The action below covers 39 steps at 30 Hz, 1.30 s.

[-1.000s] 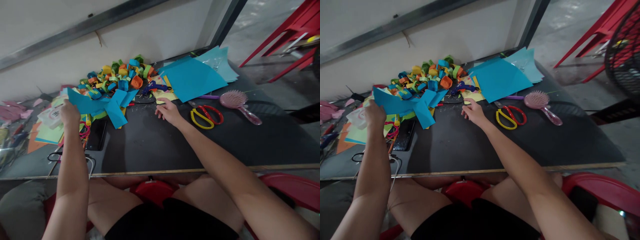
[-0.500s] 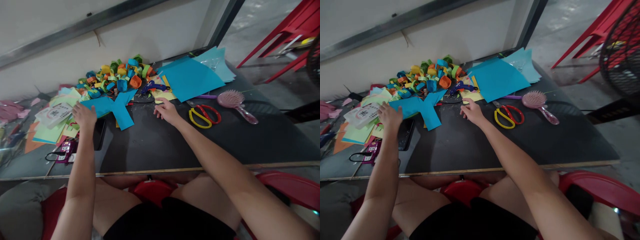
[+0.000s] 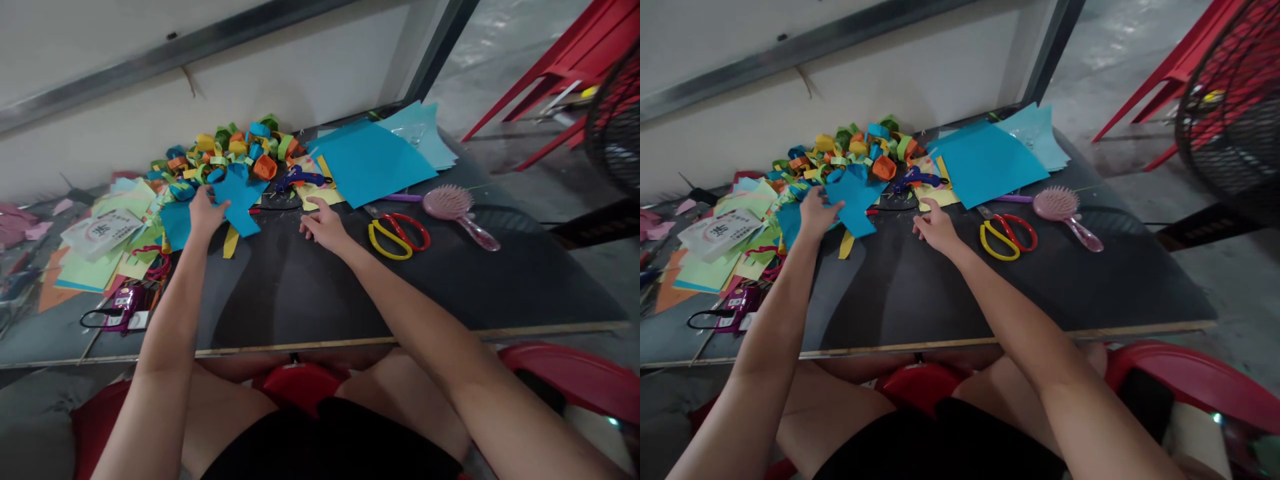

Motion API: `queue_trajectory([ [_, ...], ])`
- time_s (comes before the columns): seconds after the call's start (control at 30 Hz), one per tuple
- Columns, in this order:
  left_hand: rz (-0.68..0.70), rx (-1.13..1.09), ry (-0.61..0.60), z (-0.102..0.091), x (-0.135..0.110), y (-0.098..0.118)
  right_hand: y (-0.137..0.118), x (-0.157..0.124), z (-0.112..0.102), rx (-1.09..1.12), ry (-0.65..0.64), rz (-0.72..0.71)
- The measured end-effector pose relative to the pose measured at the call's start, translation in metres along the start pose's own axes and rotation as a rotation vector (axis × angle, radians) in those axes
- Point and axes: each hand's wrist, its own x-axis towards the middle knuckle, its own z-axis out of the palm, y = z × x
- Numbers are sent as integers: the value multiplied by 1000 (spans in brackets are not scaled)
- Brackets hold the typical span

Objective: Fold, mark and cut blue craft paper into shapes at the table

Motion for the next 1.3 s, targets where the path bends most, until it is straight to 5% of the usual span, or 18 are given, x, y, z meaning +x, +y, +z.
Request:
queue_trajectory([
  [0.13,-185,-218,101,7,31,4,-1,0,-1,-30,-13,2],
  [0.23,-278,-149,34,11,29,19,-3,-1,-2,-46,-20,-1],
  [0.43,70,423,-186,-6,-34,34,-4,-3,-3,-63,-37,-23],
  [0.57,-44,608,-349,-12,-71,21,-4,-4,-3,-81,-35,-28],
  [0.77,-33,624,-303,-11,-85,7,-4,-5,-3,-94,-32,-48],
  [1.0,282,463,-47,7,-51,19,-8,-6,-3,-77,-33,-10],
  [1.3,432,653,-255,25,10,18,-2,0,-4,-71,-49,-39],
])
